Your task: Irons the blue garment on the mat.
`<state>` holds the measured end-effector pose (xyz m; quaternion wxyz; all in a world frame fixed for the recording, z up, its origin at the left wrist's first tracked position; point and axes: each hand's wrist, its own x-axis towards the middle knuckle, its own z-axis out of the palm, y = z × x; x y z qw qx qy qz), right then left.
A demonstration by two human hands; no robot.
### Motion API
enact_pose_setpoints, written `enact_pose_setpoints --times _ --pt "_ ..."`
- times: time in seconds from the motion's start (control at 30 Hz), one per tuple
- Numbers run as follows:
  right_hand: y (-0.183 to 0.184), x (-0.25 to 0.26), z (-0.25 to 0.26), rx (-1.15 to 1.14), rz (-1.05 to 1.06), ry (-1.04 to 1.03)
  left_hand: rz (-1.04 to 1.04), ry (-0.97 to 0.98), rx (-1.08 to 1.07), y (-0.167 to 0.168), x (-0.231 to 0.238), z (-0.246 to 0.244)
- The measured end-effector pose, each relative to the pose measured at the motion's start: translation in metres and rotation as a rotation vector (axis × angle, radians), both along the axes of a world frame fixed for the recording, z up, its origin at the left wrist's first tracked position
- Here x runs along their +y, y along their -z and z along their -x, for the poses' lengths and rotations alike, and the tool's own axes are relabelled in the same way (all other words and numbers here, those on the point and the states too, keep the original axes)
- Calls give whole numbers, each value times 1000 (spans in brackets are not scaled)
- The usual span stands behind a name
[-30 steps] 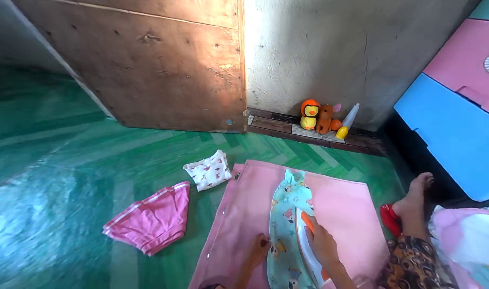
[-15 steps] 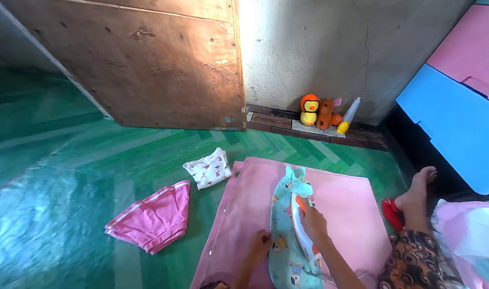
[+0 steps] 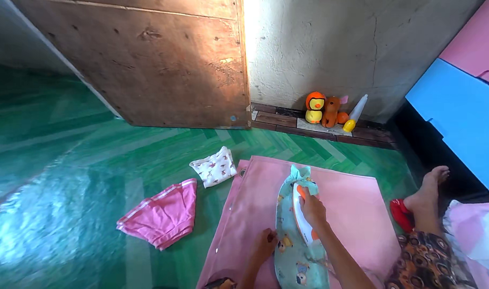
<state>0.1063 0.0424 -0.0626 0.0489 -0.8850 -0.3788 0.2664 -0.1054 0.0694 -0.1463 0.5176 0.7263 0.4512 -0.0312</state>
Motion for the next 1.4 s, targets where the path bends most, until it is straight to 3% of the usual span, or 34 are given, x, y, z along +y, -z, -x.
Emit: enact_pose_setpoints --times 0.5,1.4 --pt "2 -38 49 56 -14 34 -27 -2 9 2 -2 -1" --pt "-8 31 51 56 3 64 -4 7 24 1 2 -3"
